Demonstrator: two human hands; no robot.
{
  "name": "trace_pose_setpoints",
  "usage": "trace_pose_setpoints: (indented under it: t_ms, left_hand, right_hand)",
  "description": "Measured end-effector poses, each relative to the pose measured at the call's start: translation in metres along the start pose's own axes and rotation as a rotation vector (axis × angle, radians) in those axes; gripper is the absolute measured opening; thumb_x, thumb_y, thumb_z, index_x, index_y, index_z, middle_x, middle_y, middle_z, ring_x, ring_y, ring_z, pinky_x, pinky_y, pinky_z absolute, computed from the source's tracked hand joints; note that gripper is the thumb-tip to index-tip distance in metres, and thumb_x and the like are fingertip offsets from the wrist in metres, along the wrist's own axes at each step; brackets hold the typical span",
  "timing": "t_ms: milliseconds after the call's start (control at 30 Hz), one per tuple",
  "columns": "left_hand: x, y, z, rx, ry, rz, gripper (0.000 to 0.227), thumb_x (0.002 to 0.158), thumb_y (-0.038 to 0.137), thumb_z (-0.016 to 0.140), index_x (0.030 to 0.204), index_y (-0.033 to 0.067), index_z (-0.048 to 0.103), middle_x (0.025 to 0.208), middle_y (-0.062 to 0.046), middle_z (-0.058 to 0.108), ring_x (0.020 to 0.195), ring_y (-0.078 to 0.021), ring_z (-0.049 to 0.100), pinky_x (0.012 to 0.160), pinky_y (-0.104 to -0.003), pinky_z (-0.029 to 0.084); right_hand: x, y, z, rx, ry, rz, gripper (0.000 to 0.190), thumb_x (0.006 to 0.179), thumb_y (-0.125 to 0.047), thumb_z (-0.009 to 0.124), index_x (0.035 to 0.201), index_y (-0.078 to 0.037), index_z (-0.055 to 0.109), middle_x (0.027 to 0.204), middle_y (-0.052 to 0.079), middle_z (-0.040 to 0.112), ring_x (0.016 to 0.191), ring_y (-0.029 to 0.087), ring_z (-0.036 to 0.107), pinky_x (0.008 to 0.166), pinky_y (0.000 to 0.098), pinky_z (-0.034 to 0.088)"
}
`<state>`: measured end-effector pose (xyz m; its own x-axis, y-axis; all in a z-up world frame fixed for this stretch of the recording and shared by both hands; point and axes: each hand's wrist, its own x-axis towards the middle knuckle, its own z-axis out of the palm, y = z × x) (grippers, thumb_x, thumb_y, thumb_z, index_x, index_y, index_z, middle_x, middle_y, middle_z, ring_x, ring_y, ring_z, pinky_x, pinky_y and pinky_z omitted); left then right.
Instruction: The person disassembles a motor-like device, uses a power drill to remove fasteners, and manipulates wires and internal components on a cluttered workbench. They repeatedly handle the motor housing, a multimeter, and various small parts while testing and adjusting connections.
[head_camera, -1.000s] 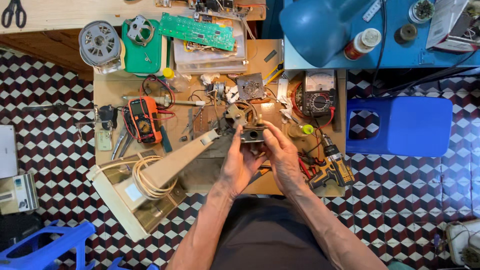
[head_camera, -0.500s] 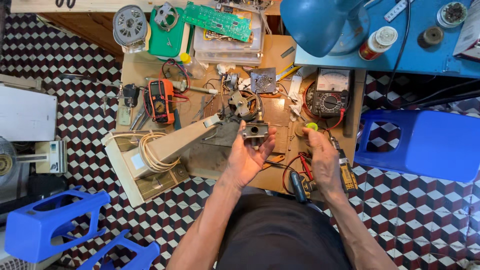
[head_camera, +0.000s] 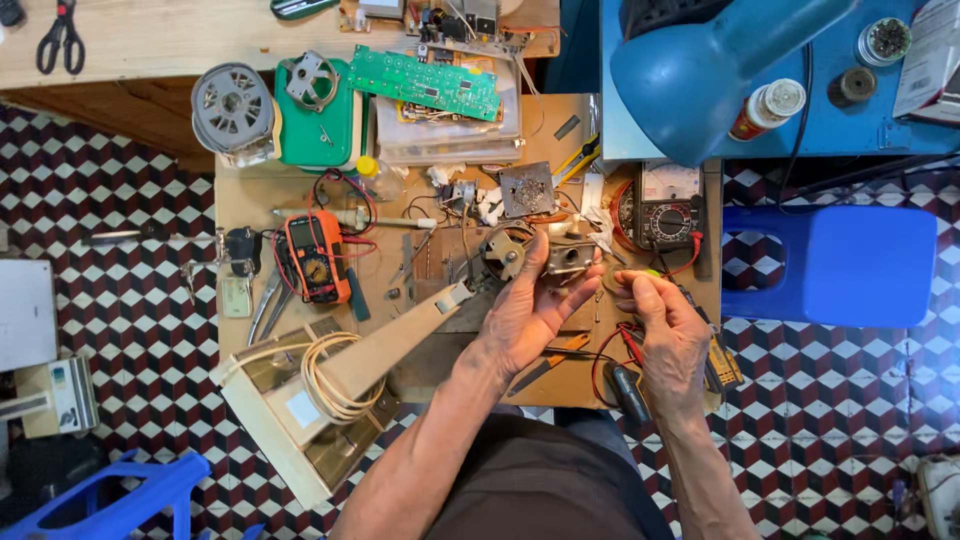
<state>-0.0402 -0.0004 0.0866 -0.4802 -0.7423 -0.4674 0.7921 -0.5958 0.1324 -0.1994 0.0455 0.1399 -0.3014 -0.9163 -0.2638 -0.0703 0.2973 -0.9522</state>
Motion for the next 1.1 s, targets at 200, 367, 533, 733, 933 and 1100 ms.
trace_pose_setpoints:
  t_ms: [200, 367, 533, 733, 933, 1100]
  left_hand:
    - [-0.002, 0.039, -0.002, 0.214, -0.169, -0.027, 0.055, 0.095, 0.032, 0.073, 0.141, 0.0058, 0.058, 0.121, -0.011, 0.068, 0.112, -0.0181, 0.069, 0.105, -0.031, 0.057]
    - [0.002, 0.053, -0.006, 0.149, -0.094, -0.007, 0.052, 0.100, 0.039, 0.065, 0.136, 0.0015, 0.058, 0.120, -0.016, 0.069, 0.110, -0.0255, 0.070, 0.096, -0.035, 0.059]
    - [-0.002, 0.067, -0.017, 0.063, -0.024, 0.095, 0.053, 0.105, 0.046, 0.055, 0.135, 0.0016, 0.059, 0.125, -0.017, 0.069, 0.109, -0.0279, 0.069, 0.090, -0.035, 0.060]
    - [-0.034, 0.083, -0.019, 0.098, 0.103, 0.287, 0.047, 0.109, 0.041, 0.052, 0.136, 0.0034, 0.060, 0.131, -0.017, 0.068, 0.110, -0.0266, 0.067, 0.093, -0.037, 0.056]
    - [-0.056, 0.077, -0.029, -0.024, 0.216, 0.371, 0.045, 0.109, 0.039, 0.047, 0.132, 0.0030, 0.061, 0.133, -0.022, 0.065, 0.108, -0.0295, 0.067, 0.096, -0.040, 0.055]
    - [-0.061, 0.063, -0.029, -0.108, 0.226, 0.390, 0.044, 0.110, 0.038, 0.046, 0.130, 0.0027, 0.061, 0.135, -0.025, 0.064, 0.110, -0.0320, 0.067, 0.101, -0.042, 0.054]
  right_hand:
    - [0.001, 0.007, 0.014, 0.013, 0.144, -0.011, 0.031, 0.108, -0.022, 0.055, 0.120, 0.003, 0.069, 0.111, 0.008, 0.074, 0.100, 0.013, 0.068, 0.091, 0.0252, 0.054]
    - [0.005, 0.032, 0.006, -0.116, 0.148, 0.090, 0.034, 0.105, -0.020, 0.056, 0.127, 0.004, 0.065, 0.113, 0.010, 0.073, 0.099, 0.013, 0.069, 0.085, 0.0264, 0.055]
    - [0.020, 0.093, 0.008, -0.416, -0.029, 0.291, 0.049, 0.097, -0.023, 0.059, 0.139, 0.000, 0.051, 0.108, 0.016, 0.074, 0.092, 0.023, 0.071, 0.082, 0.0357, 0.055]
    - [0.068, 0.182, 0.034, -0.623, -0.225, 0.122, 0.048, 0.095, -0.022, 0.062, 0.135, 0.001, 0.054, 0.114, 0.025, 0.071, 0.106, 0.039, 0.069, 0.091, 0.0448, 0.053]
    - [0.088, 0.226, 0.039, -0.669, -0.102, -0.113, 0.049, 0.093, -0.015, 0.059, 0.136, 0.008, 0.052, 0.138, 0.032, 0.053, 0.119, 0.050, 0.058, 0.100, 0.0501, 0.048]
    - [0.112, 0.218, 0.054, -0.768, 0.001, -0.206, 0.046, 0.090, -0.014, 0.060, 0.128, 0.011, 0.054, 0.150, 0.037, 0.035, 0.116, 0.055, 0.058, 0.094, 0.0526, 0.051]
